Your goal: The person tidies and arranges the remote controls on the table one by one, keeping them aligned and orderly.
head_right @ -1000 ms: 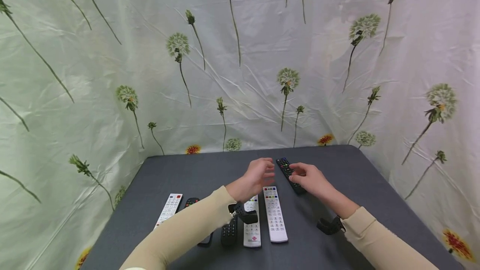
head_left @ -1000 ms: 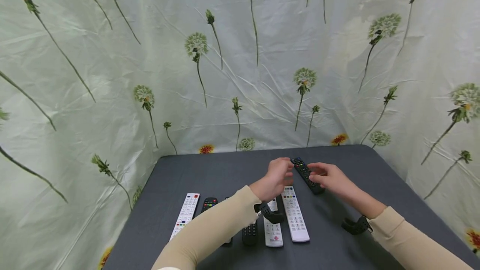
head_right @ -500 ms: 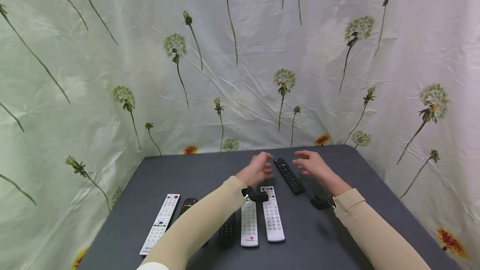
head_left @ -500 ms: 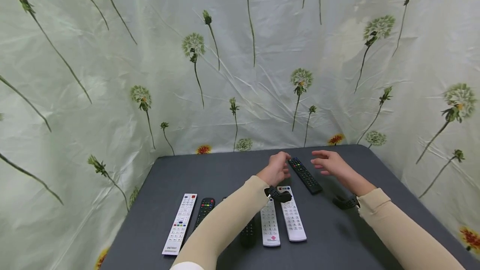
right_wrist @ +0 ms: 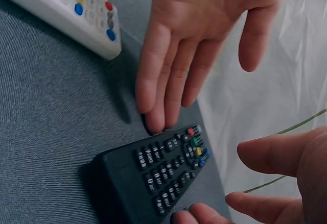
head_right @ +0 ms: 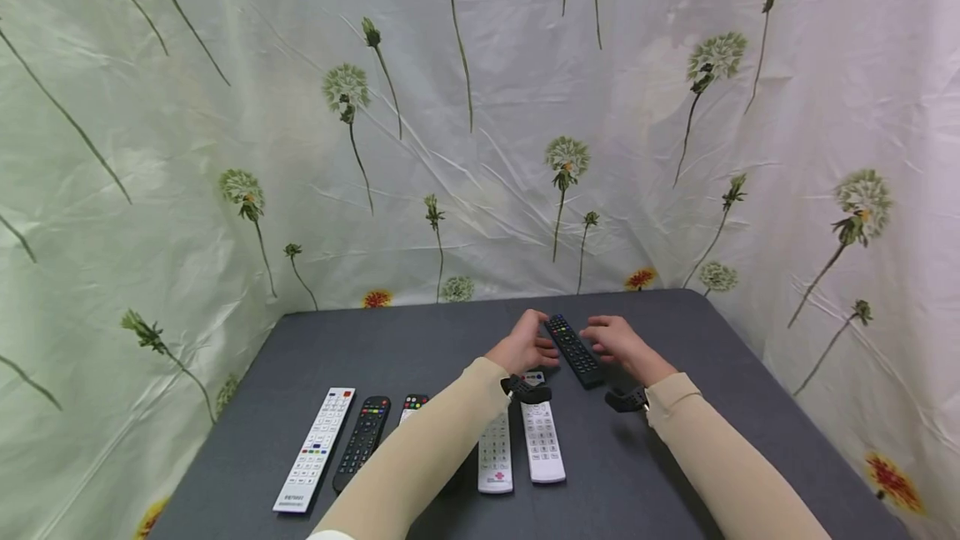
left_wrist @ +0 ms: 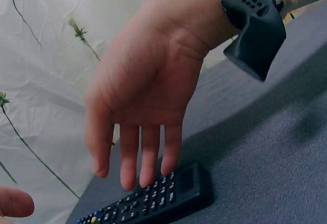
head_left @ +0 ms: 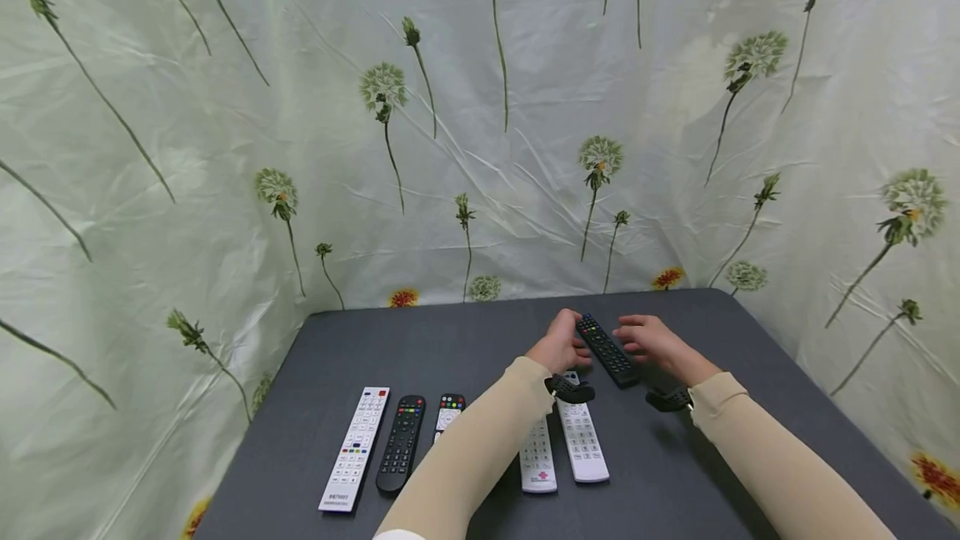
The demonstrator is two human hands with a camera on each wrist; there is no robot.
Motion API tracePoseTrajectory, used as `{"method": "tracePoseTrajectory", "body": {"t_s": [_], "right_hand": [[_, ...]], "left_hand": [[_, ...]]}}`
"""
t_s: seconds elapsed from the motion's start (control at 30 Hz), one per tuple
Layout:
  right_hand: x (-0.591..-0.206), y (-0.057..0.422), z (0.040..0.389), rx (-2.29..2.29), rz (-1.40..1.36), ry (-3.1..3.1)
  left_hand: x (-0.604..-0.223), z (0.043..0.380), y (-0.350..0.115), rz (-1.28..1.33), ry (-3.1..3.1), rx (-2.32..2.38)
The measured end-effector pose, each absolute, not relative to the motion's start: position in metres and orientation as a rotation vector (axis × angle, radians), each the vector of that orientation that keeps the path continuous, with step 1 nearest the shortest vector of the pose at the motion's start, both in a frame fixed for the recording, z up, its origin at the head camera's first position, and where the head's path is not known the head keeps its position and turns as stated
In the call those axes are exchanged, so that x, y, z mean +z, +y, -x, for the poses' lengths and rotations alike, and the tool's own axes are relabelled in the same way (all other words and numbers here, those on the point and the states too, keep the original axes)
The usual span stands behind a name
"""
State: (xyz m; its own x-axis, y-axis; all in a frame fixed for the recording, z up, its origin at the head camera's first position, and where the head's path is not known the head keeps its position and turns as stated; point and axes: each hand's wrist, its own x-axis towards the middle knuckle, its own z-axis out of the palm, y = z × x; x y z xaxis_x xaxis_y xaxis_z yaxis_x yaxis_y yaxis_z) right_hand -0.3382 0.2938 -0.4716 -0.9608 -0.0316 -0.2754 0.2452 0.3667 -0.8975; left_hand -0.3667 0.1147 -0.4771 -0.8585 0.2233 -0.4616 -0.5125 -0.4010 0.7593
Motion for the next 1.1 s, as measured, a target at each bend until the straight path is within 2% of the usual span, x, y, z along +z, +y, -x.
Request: {"method": "tracePoseTrajectory", "body": {"t_s": [0.7, 1.1], "right_hand": [[-0.491, 0.285, 0.344, -1.515, -0.226, 2.493], [-0.488, 0.281, 0.342, -1.485, -0.163, 2.589]], "left_hand": [[-0.484, 0.357, 0.129, 0.34, 1.644, 2.194], [-0.477, 0.349, 0.124, 0.368, 1.695, 2.211]]}}
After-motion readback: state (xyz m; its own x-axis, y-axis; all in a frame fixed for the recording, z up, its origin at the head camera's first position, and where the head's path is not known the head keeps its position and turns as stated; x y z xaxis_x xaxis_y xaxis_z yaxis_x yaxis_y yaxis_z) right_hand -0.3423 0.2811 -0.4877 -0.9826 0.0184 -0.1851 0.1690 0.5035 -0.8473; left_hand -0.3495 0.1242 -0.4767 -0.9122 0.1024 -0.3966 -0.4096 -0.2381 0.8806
